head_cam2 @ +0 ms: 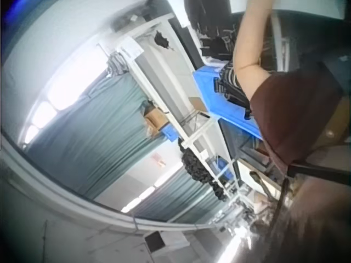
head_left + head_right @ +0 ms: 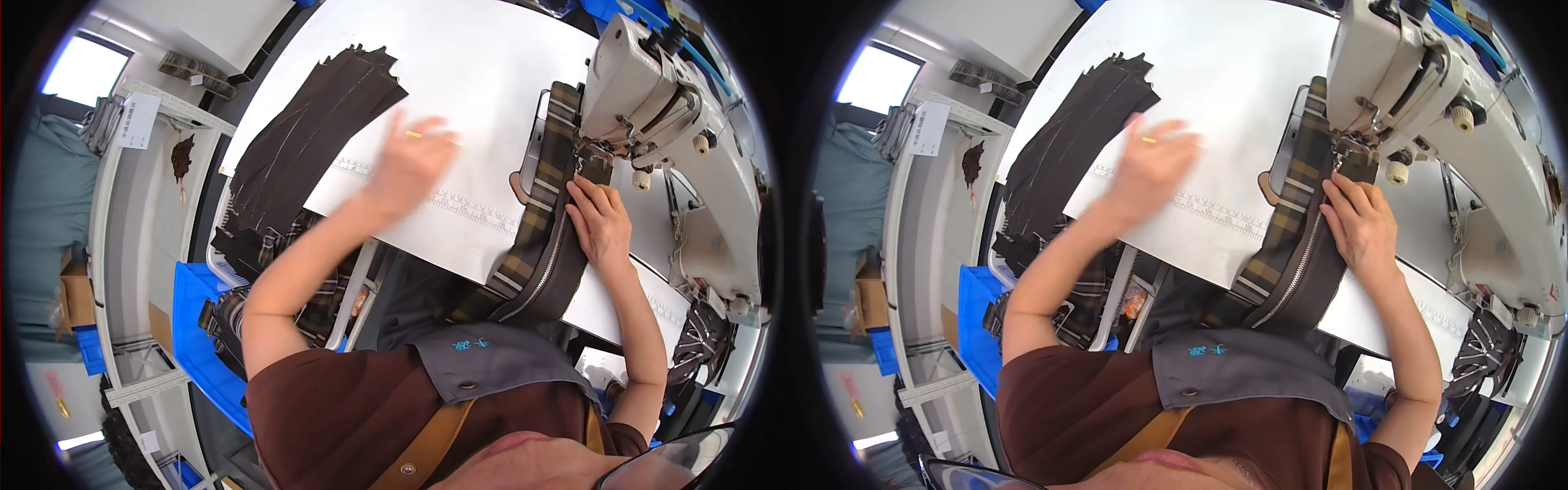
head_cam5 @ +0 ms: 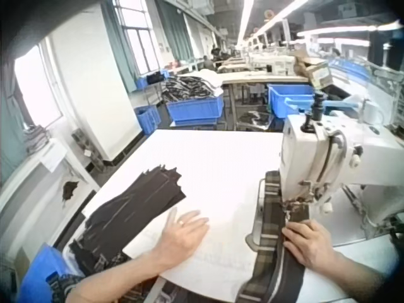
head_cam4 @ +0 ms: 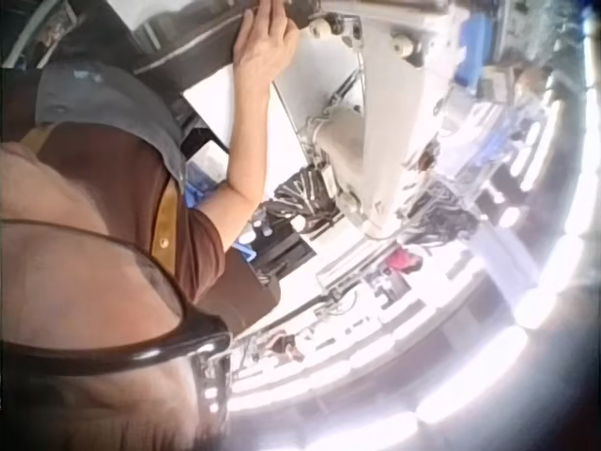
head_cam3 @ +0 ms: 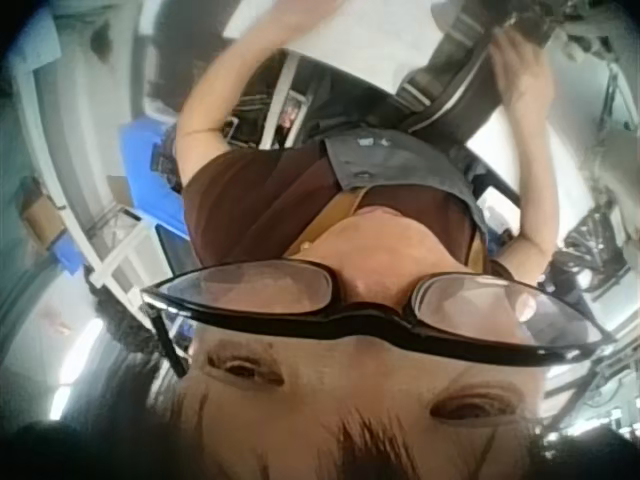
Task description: The person uses an industrial sewing machine to attach a zipper to a plaid fabric pouch. They guide the fabric under the needle, sew along the zipper edges, and trim excess thread. The person repeats this process for multiple pouches, handling the fabric and zipper with both hands.
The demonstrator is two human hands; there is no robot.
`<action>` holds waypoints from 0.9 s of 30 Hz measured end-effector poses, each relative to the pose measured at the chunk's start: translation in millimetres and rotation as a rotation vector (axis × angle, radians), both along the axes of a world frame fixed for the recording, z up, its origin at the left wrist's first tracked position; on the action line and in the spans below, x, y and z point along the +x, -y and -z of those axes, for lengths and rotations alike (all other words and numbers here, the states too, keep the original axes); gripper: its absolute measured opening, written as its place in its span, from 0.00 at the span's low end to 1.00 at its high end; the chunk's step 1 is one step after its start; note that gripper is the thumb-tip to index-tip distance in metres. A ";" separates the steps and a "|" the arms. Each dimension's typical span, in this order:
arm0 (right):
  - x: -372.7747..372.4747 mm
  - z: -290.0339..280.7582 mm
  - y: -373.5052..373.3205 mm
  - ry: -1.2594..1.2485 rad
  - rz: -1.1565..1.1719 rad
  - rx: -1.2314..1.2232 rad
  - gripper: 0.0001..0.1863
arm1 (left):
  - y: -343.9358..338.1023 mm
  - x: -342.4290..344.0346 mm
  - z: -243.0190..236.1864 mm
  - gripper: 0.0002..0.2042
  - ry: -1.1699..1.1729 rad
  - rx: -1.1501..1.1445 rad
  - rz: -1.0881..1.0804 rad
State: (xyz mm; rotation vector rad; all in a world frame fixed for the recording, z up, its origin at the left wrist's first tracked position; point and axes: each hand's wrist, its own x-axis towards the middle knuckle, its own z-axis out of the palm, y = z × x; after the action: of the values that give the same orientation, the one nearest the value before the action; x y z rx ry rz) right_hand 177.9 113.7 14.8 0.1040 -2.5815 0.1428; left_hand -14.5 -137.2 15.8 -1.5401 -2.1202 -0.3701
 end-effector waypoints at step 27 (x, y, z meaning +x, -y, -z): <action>1.3 5.2 -0.5 -0.074 -0.004 -0.005 0.14 | 26.0 50.1 -36.6 0.28 0.273 -0.074 0.317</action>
State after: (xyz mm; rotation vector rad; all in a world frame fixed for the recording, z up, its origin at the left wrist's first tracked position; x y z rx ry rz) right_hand 179.2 114.2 9.6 0.1107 -2.5072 0.1447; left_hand 35.6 -163.2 52.4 -1.9732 -2.1042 -0.6497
